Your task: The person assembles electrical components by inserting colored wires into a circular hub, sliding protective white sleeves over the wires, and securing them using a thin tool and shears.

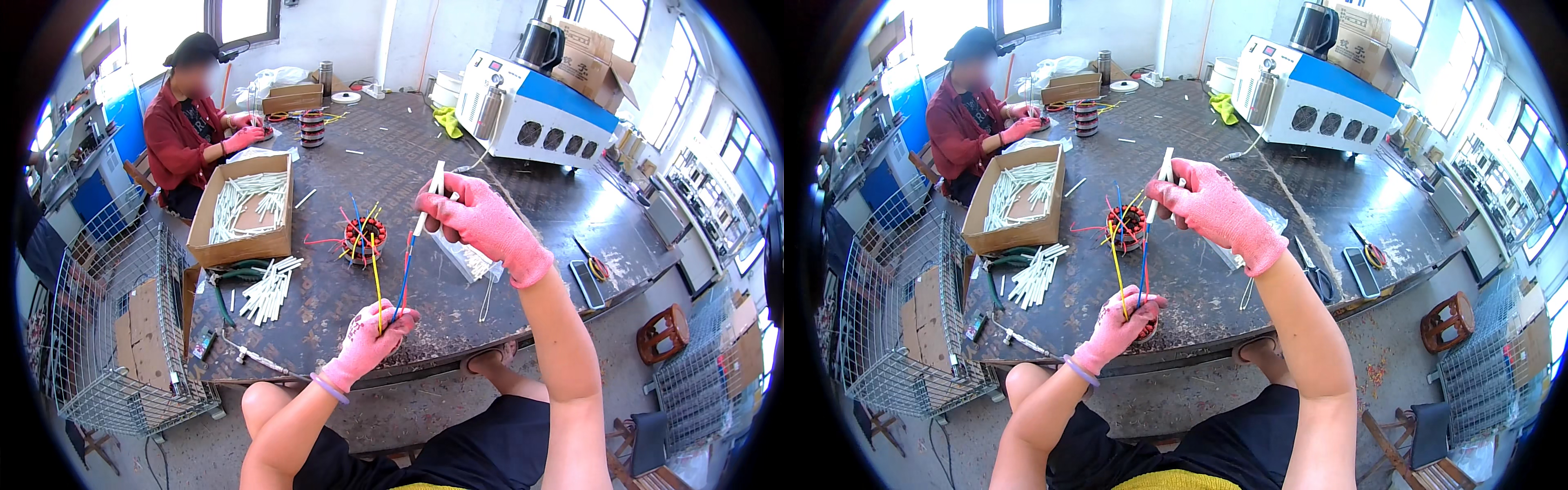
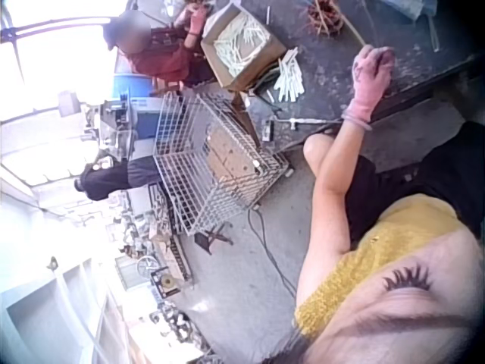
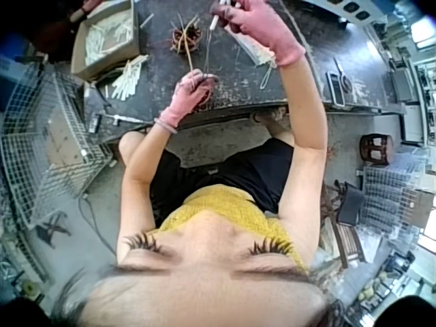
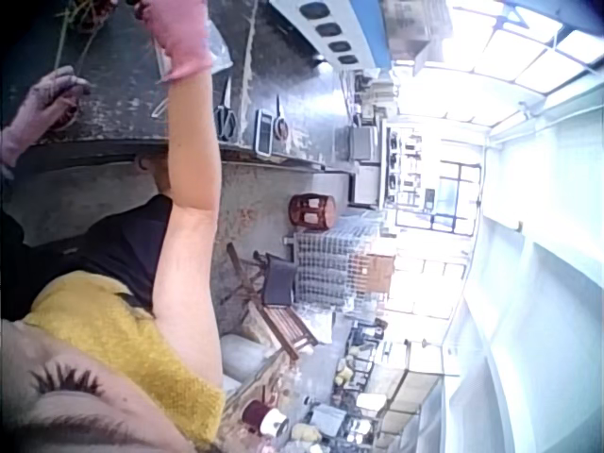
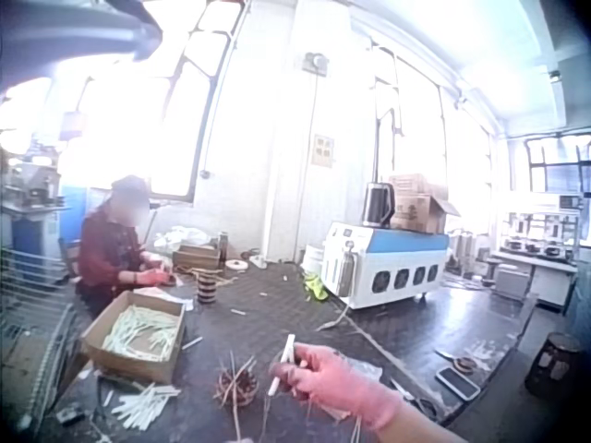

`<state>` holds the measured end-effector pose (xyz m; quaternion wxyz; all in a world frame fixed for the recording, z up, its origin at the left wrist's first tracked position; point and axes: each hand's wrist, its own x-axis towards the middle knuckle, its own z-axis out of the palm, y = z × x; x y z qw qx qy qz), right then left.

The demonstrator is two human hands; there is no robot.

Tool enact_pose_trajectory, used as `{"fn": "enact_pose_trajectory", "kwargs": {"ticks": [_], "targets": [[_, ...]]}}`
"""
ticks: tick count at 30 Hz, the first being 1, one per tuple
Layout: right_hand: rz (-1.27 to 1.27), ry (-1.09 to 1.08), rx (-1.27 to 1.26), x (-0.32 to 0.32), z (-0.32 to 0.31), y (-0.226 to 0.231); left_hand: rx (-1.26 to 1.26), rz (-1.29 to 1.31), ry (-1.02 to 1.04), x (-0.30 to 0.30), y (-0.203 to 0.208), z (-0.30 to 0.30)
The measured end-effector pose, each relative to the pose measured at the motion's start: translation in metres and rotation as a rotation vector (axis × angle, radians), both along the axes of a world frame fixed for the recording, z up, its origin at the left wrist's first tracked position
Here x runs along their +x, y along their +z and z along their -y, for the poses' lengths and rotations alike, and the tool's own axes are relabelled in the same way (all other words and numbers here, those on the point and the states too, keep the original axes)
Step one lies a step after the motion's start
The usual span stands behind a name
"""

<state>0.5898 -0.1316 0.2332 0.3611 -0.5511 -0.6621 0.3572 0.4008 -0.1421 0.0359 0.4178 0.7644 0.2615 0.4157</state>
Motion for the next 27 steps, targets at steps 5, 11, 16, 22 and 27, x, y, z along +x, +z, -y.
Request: {"fn": "enact_pose_trajectory", "kwargs": {"ticks": [5,11,16,22,27], "targets": [[0.001,-0.02,0.065,0.0002,0.0006,-0.0013,0.044,-0.005,0.0,0.0004,0.0023,0.0003],[0.023,-0.023,0.068,-0.0001,-0.0031,-0.0077,-0.045,0.004,-0.012,0.001,0.0053,0.0025],[0.041,-0.018,0.047,-0.002,-0.0037,-0.007,0.014,-0.011,0.001,-0.0002,0.0038,0.0012],[0.052,-0.022,0.043,-0.003,-0.0038,-0.0059,0.089,0.006,-0.005,0.0017,0.002,-0.0011],[0.037,-0.004,0.052,-0.0057,-0.0044,-0.0062,0.109,-0.001,-0.015,0.0015,0.0034,-0.0011]]}}
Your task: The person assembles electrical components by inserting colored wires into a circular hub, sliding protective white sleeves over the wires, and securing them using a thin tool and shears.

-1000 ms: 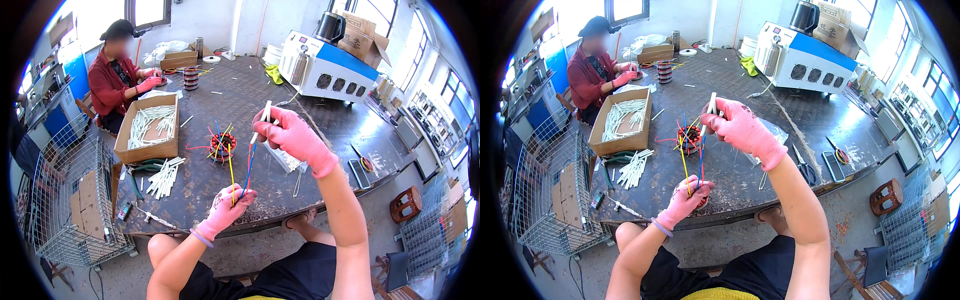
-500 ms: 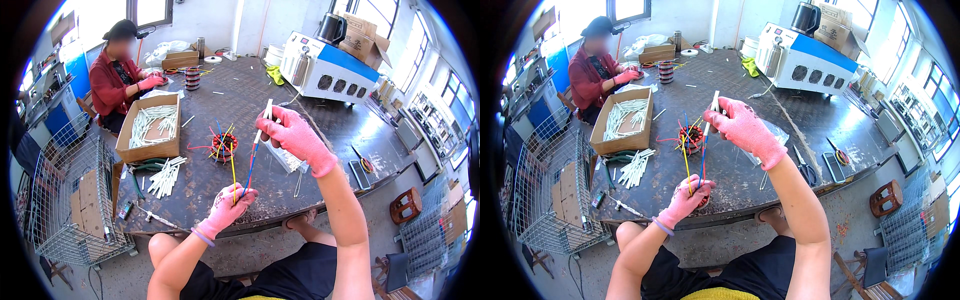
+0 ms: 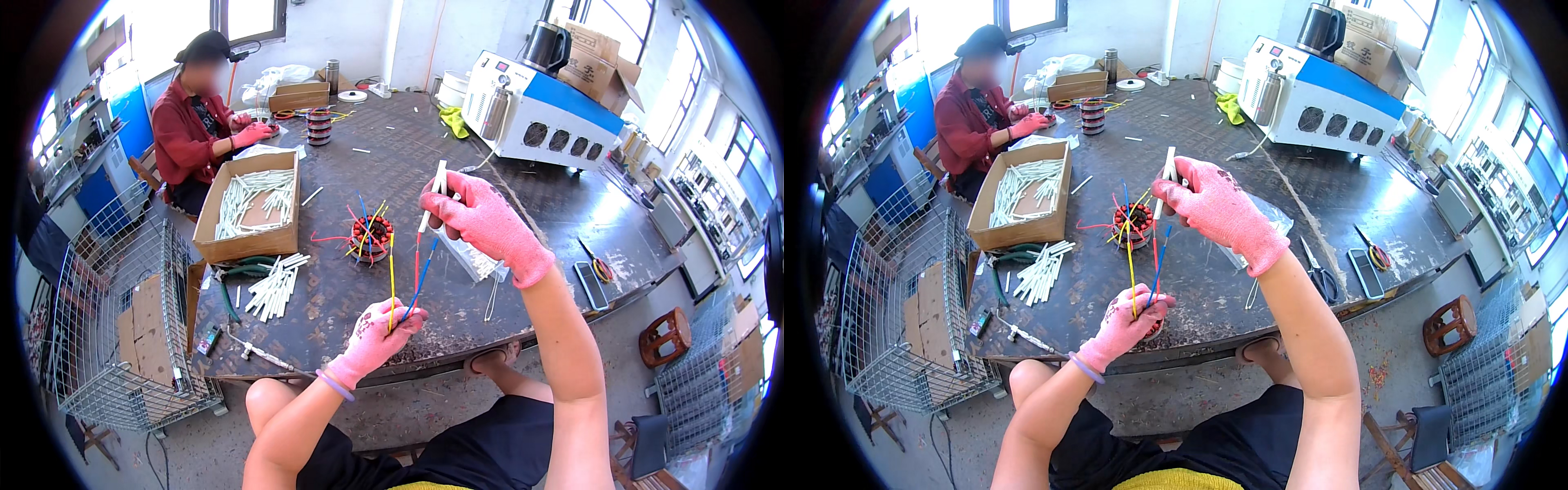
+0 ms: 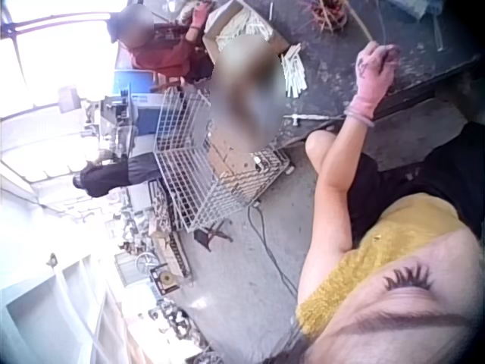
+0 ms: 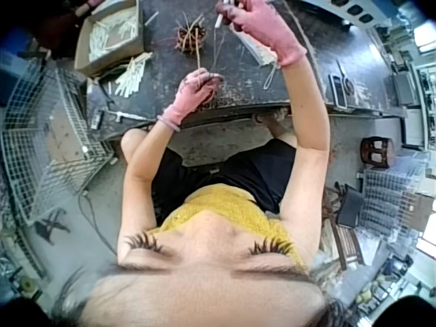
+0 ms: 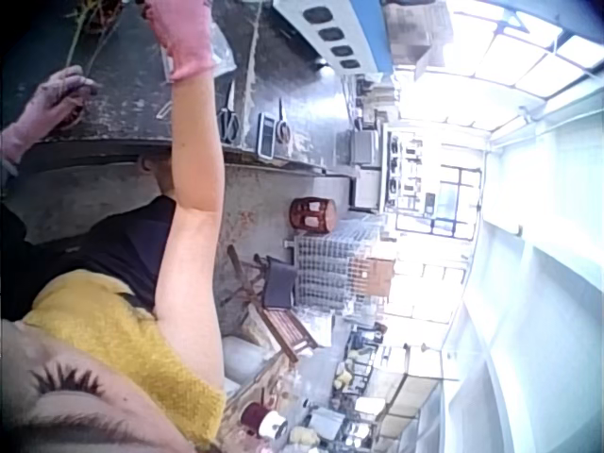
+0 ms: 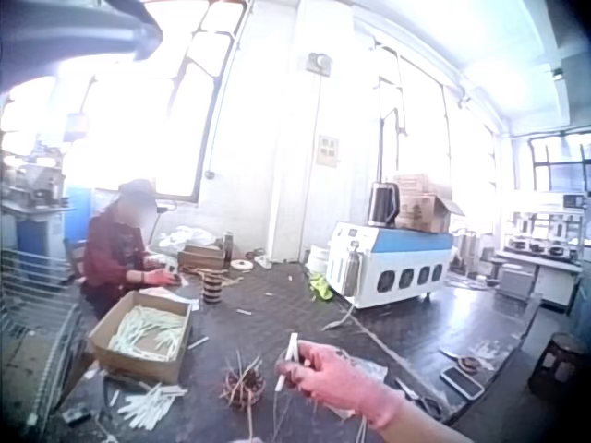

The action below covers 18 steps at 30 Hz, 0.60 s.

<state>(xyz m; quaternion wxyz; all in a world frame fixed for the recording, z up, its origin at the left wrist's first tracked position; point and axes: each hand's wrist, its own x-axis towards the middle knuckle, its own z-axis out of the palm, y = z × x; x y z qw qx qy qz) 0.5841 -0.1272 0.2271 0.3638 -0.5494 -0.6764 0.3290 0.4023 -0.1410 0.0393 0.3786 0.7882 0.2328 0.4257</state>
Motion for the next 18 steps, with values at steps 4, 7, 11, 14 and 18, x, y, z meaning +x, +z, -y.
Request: {"fn": "enact_pose_trajectory", "kwargs": {"ticks": [4,7,11,14,18], "targets": [[0.034,-0.024,0.011,-0.0011,-0.0011,-0.0005,0.015,-0.025,0.004,-0.0006,-0.0007,-0.0009],[0.043,-0.032,0.006,-0.0006,-0.0006,0.0002,0.003,-0.031,0.001,-0.0011,0.0016,-0.0001],[0.08,-0.062,0.021,0.0003,-0.0019,-0.0005,0.038,-0.015,0.005,-0.0003,-0.0028,-0.0016],[0.076,-0.075,0.04,-0.0009,0.0004,0.0012,0.036,-0.01,0.007,-0.0004,-0.002,-0.0011],[0.096,-0.09,0.091,0.0018,0.0002,-0.0005,0.005,0.006,0.004,0.0,0.0007,0.0007]]}}
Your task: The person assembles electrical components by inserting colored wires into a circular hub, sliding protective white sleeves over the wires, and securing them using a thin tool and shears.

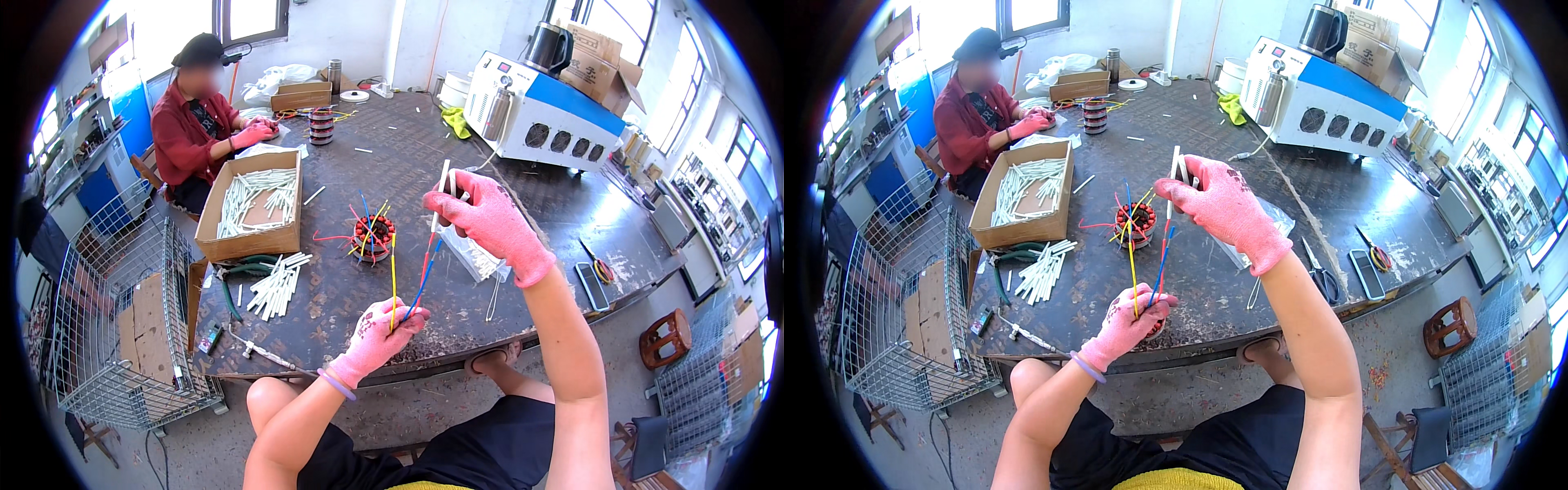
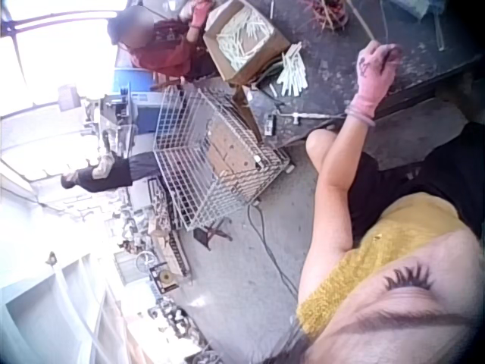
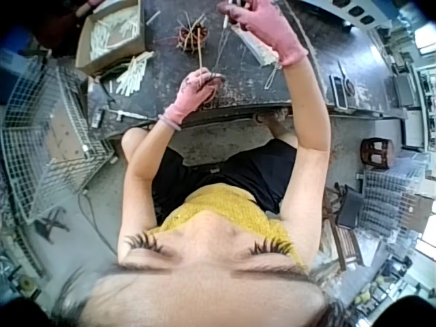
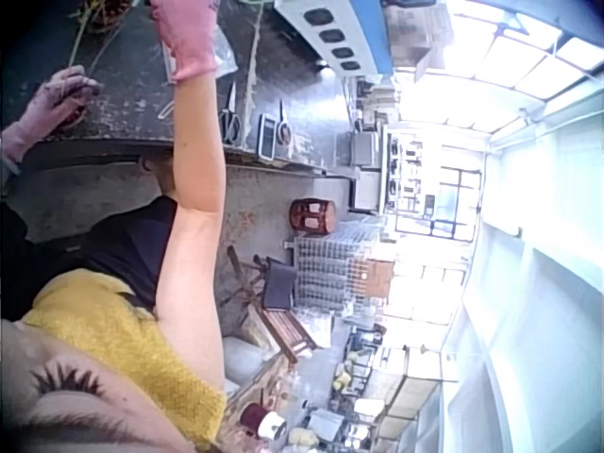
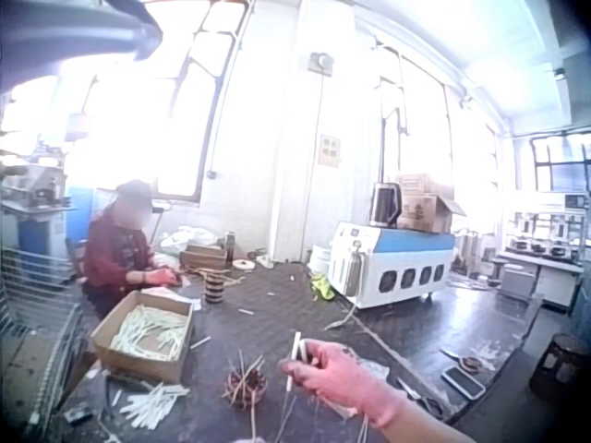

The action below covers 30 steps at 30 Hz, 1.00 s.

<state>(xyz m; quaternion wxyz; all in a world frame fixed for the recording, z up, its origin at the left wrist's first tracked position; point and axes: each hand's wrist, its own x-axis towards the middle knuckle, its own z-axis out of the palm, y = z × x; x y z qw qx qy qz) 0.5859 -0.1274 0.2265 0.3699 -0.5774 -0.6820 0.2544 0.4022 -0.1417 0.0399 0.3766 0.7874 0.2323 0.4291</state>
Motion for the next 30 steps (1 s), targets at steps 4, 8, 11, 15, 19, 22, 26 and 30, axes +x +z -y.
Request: {"fn": "enact_pose_trajectory", "kwargs": {"ticks": [4,8,11,15,19,22,26,30], "targets": [[-0.022,-0.004,-0.054,-0.0022,0.0038,0.0045,-0.003,-0.003,-0.001,-0.0008,-0.0002,-0.0005],[-0.059,0.006,-0.059,0.0003,0.0029,0.0025,-0.001,-0.003,0.006,0.0,-0.0019,-0.0011],[-0.099,0.019,-0.078,0.0004,0.0033,0.0025,-0.007,0.004,0.013,-0.0004,-0.0008,-0.0004],[-0.105,0.02,-0.085,-0.0023,0.0058,0.0041,0.009,-0.02,0.014,-0.0009,-0.0021,-0.0027],[-0.068,0.013,-0.02,0.0,0.0024,-0.0005,0.015,0.005,0.013,-0.0006,-0.0015,-0.002],[-0.077,0.006,-0.024,0.0001,0.0034,-0.0002,0.028,-0.015,0.015,-0.0007,-0.0014,-0.002],[-0.067,-0.018,-0.04,-0.0013,0.0043,0.0023,0.024,-0.016,0.021,-0.0011,-0.0007,-0.0013],[-0.116,-0.028,-0.049,-0.0014,0.0054,0.003,0.052,0.013,0.006,0.0001,-0.0023,-0.0034]]}}
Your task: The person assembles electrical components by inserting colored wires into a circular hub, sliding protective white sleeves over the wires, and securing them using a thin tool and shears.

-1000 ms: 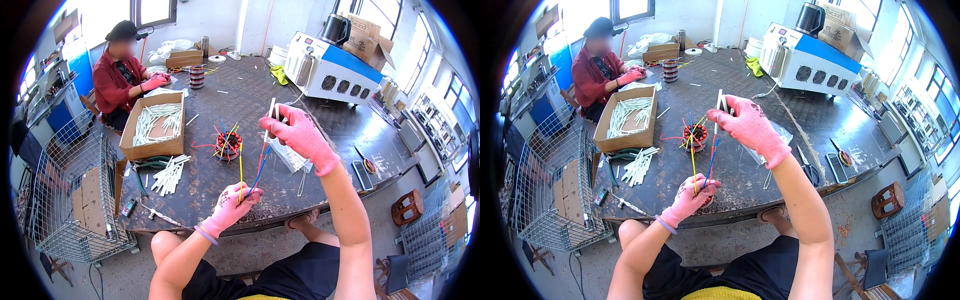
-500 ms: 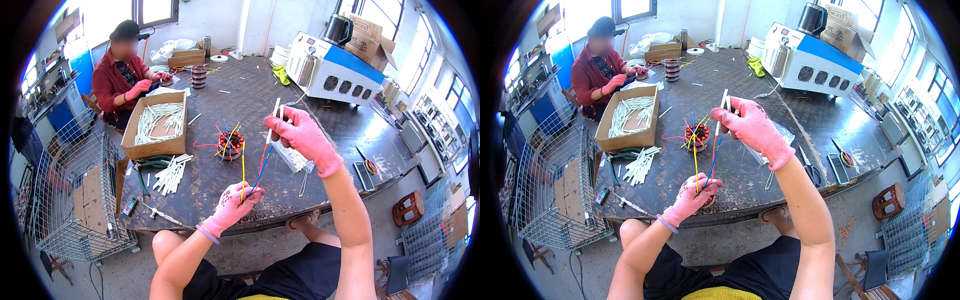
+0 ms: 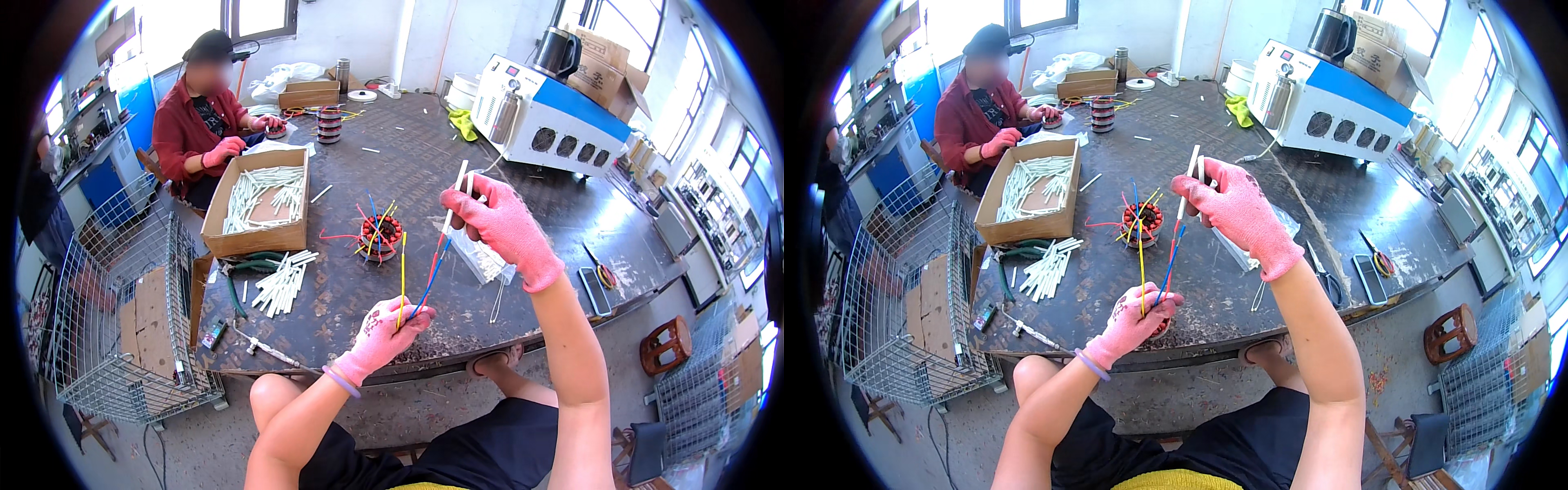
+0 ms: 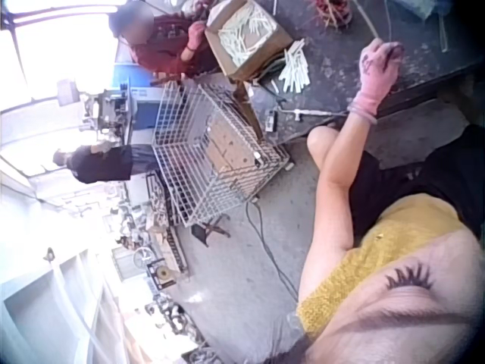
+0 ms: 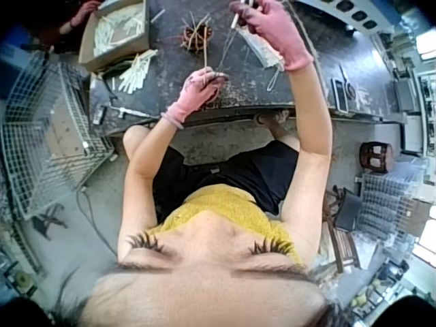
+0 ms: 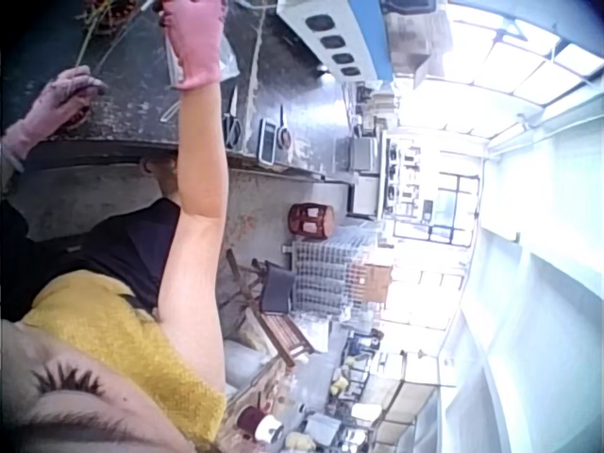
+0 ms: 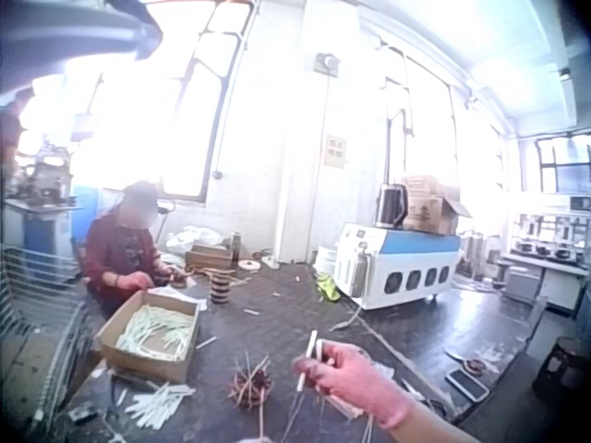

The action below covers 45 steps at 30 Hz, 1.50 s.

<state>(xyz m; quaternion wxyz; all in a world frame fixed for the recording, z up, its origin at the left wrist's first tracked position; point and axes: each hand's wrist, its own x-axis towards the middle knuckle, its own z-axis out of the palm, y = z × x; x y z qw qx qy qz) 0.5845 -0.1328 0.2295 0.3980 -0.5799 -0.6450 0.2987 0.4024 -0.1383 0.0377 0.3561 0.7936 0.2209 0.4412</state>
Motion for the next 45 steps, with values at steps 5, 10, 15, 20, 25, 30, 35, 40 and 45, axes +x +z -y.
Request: {"fn": "enact_pose_trajectory", "kwargs": {"ticks": [5,10,15,20,25,30,35,40,45], "targets": [[0.002,0.01,0.018,0.0,-0.002,-0.003,0.012,-0.01,0.005,-0.001,0.002,0.0],[-0.004,0.015,0.006,0.001,-0.001,-0.005,-0.02,0.002,-0.005,0.0,0.001,0.001],[-0.001,0.008,0.009,0.001,-0.002,-0.006,0.002,-0.014,0.004,-0.001,0.002,0.0],[-0.035,0.034,-0.009,0.005,-0.004,-0.008,-0.029,-0.008,0.005,-0.001,0.003,0.002],[-0.079,0.092,-0.102,0.01,-0.003,-0.007,-0.041,0.003,0.003,-0.002,0.001,0.001],[-0.114,0.145,-0.122,0.009,0.0,-0.021,0.033,-0.036,0.04,-0.004,0.003,0.0],[-0.132,0.062,-0.174,0.006,0.014,-0.058,-0.013,0.003,0.112,-0.002,0.001,0.005],[-0.171,0.108,-0.198,-0.012,0.044,-0.118,0.033,0.042,0.265,0.0,-0.018,0.003],[0.082,0.079,0.07,-0.007,0.051,-0.152,-0.252,0.199,0.183,-0.003,-0.023,-0.001]]}}
